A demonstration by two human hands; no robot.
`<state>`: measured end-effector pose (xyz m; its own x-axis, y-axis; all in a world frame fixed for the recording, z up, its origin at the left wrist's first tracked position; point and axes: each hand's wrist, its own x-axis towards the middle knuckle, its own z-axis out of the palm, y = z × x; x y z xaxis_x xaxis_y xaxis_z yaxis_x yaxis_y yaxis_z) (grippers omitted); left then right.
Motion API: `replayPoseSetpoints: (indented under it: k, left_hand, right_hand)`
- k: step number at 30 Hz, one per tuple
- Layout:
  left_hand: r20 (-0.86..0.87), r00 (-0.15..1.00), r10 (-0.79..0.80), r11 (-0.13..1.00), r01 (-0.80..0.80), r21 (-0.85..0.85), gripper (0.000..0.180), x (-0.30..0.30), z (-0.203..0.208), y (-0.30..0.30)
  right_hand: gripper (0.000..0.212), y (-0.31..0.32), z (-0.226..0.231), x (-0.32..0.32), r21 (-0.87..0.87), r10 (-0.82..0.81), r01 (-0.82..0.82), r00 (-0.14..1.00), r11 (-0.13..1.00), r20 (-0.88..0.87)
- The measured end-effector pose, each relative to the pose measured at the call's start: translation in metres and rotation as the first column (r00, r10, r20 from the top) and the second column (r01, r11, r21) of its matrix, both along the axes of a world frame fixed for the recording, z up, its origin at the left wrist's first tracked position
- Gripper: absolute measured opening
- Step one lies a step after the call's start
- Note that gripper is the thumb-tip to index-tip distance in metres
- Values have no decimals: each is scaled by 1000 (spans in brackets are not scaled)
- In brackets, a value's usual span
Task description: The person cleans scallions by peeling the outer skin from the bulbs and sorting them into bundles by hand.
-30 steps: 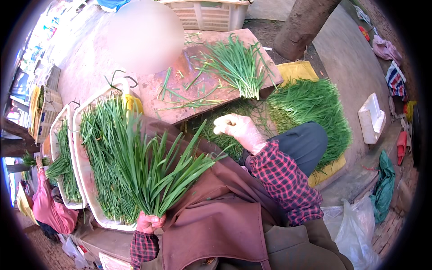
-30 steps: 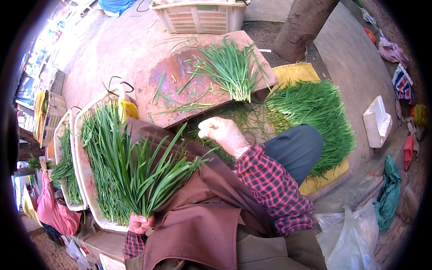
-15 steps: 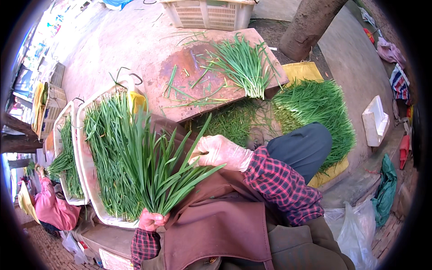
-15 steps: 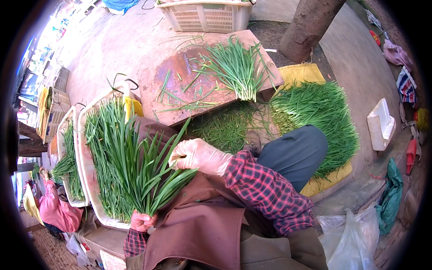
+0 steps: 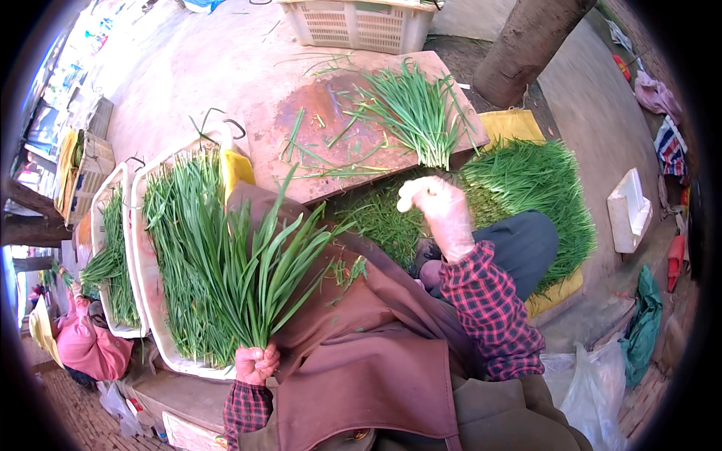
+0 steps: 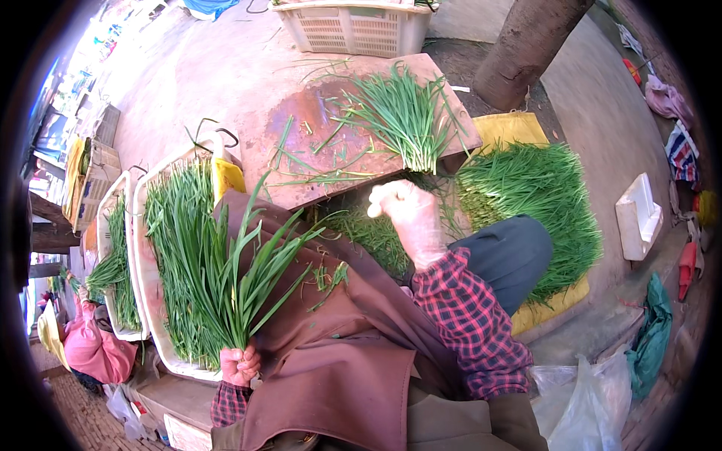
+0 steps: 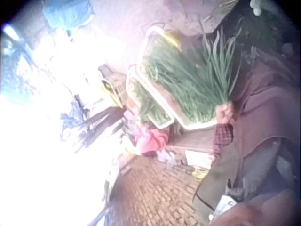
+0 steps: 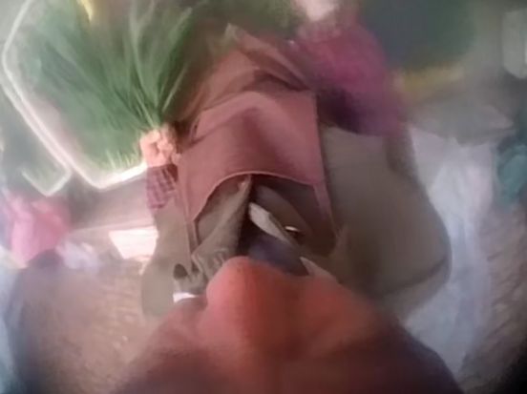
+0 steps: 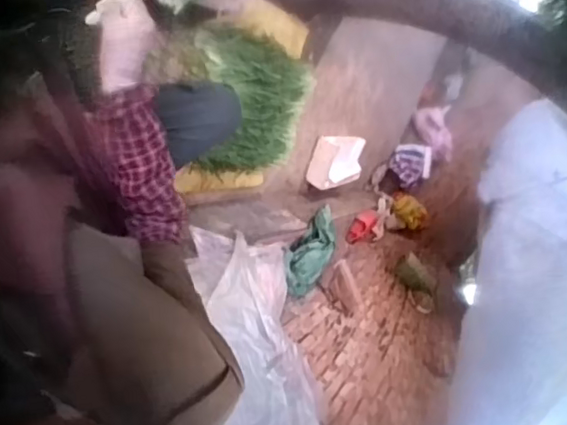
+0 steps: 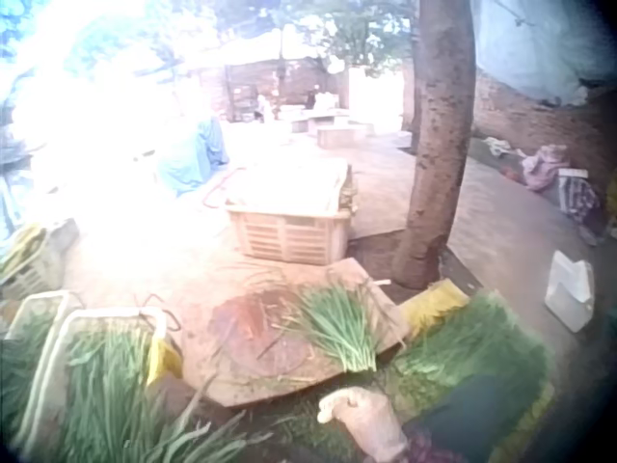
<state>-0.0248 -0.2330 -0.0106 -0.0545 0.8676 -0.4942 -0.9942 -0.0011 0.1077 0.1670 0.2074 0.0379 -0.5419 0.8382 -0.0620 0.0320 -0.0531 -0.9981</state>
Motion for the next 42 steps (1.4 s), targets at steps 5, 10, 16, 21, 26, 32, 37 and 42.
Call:
replayPoseSetpoints:
  k: [5,10,16,21,26,32,37,42]
  left_hand:
    - [-51,999,-13,999,15,30,21,-2,3,9]
    - [-2,1000,2,998,-2,66,22,-1,8,16]
    - [-107,992,-63,998,59,-35,22,-1,8,18]
    - [-2,1000,-7,1000,7,4,22,4,9,22]
    - [20,1000,-4,1000,3,22,22,2,11,29]
    - [-22,1000,-6,1000,6,18,22,1,15,40]
    - [-57,998,-14,996,9,-85,18,9,33,52]
    - [-112,994,-6,993,-8,-122,40,12,40,59]
  right_hand:
    - [18,-31,-25,4,-205,239,-195,946,959,220]
    - [63,-36,-58,-21,498,187,-345,922,796,340]
    - [25,-43,-37,-34,-454,437,-446,890,771,-131]
    - [21,-15,-25,-32,-720,-66,-287,906,632,-418]
    - [26,-14,-32,-10,-436,187,-202,979,877,-76]
    - [48,-62,-23,-29,-756,547,-444,826,480,-139]
    - [31,-84,-21,-41,-679,405,-452,882,578,-242]
    - [24,-59,3,-25,-601,327,-369,927,709,-183]
